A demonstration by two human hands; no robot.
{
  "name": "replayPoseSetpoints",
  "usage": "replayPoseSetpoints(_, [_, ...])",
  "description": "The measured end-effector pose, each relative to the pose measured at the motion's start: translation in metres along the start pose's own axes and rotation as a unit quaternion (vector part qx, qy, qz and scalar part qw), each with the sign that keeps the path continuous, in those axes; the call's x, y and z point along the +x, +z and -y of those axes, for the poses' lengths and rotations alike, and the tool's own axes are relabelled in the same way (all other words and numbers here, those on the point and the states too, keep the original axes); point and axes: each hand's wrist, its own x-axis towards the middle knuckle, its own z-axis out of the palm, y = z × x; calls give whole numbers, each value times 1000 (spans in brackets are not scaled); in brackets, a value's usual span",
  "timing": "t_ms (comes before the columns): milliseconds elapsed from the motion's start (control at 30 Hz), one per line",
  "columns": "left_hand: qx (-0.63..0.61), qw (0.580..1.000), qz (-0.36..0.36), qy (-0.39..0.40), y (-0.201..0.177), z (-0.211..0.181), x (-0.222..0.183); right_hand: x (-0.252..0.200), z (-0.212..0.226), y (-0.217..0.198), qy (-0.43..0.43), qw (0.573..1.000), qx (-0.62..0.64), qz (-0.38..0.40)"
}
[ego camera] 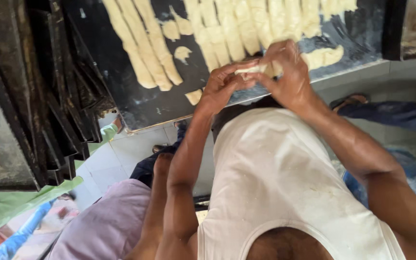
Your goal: The person spreads a large mass of dough on a work table, flattens it by hand, and uses a scraper to cut the dough into long strips. They then cut the strips into small pieces and fold each piece individually, placing them on baking trays.
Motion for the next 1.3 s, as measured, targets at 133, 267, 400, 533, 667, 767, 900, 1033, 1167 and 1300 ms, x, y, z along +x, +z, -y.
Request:
replayPoseSetpoints(133, [16,997,42,69,54,13,37,2,-35,-72,232,918,310,84])
replayPoseSetpoints(267, [249,968,-3,-18,97,8,72,-7,-51,-122,40,998,-20,51])
replayPoseSetpoints(400, [87,985,-9,-148,136,28,115,-18,-41,-164,-132,961,-243,16])
replayPoseSetpoints(533, [-108,967,12,-229,159,57,139,-42,-61,-197,-141,961,-239,9])
replayPoseSetpoints(667, [-4,993,70,-92,205,66,142,-72,-100,-219,36,995,-41,-86])
replayPoseSetpoints(767, [115,990,65,58,205,45,157,-60,-141,-253,91,991,21,-99])
replayPoseSetpoints(900, [393,911,-86,85,170,28,150,-22,-182,-286,72,989,-53,-114])
replayPoseSetpoints(1033, [587,800,0,127,147,42,123,-16,-178,-270,35,973,-214,-77])
replayPoseSetpoints(1167, [621,761,47,183,138,74,98,-52,-135,-233,-29,962,-249,-105])
replayPoseSetpoints(1300, [602,770,26,210,130,96,112,-80,-135,-143,-11,963,-254,87])
